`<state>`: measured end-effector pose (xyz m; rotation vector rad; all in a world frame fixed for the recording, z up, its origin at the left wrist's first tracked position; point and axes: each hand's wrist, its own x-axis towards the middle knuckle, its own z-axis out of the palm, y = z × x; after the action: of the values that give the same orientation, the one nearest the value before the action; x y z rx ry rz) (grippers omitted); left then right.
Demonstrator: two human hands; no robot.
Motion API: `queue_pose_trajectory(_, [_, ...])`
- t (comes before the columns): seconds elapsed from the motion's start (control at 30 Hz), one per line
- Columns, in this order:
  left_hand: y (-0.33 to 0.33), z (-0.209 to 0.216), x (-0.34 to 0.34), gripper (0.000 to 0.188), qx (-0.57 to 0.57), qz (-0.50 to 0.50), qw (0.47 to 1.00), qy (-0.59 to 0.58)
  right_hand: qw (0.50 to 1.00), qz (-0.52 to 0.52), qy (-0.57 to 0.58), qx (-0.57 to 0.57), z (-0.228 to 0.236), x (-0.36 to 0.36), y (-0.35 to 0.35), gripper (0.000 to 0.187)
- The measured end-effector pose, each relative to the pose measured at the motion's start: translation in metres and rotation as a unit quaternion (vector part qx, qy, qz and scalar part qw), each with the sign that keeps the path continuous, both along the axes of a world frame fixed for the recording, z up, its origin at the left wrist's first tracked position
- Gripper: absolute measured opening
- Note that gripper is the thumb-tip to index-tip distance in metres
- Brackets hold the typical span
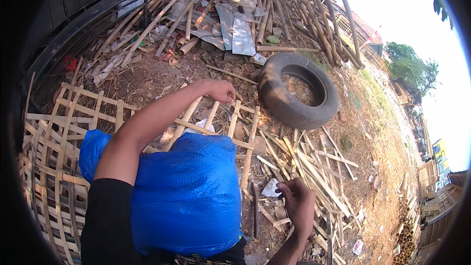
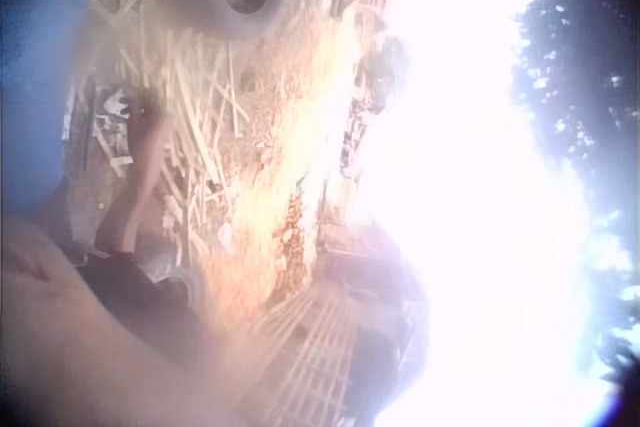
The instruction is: The person hammers nails into bamboo strips to construct a lattice structure and fits bamboo poles into the frame.
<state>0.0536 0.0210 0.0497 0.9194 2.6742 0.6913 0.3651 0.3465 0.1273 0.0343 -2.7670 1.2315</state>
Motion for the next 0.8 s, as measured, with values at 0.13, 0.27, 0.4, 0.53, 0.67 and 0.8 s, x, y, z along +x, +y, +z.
queue_pose_trajectory(0.13, [0.027,0.109,0.029,0.044,0.163,-0.037,0.985,-0.042,0.992,0.107,0.062,-0.004,0.051,-0.058,-0.082,0.018])
queue_pose_trajectory(0.27, [0.024,0.176,0.054,0.054,0.172,-0.023,0.985,-0.017,0.935,0.288,0.177,0.103,0.074,-0.138,-0.146,0.02])
queue_pose_trajectory(0.4, [-0.023,0.181,0.056,0.061,0.102,0.101,0.988,0.055,0.88,0.449,0.018,0.156,0.069,-0.231,-0.237,0.032])
queue_pose_trajectory(0.53, [-0.093,0.136,0.034,0.054,0.304,0.344,0.887,0.053,0.787,0.473,-0.06,0.391,0.053,-0.301,-0.312,0.026])
queue_pose_trajectory(0.67, [-0.175,0.069,0.046,0.028,0.299,0.417,0.858,0.0,0.8,0.362,-0.038,0.477,0.056,-0.328,-0.358,0.029])
queue_pose_trajectory(0.8, [-0.172,0.046,0.057,0.024,0.295,0.385,0.868,-0.105,0.961,0.239,-0.007,0.138,-0.021,-0.374,-0.375,0.044])
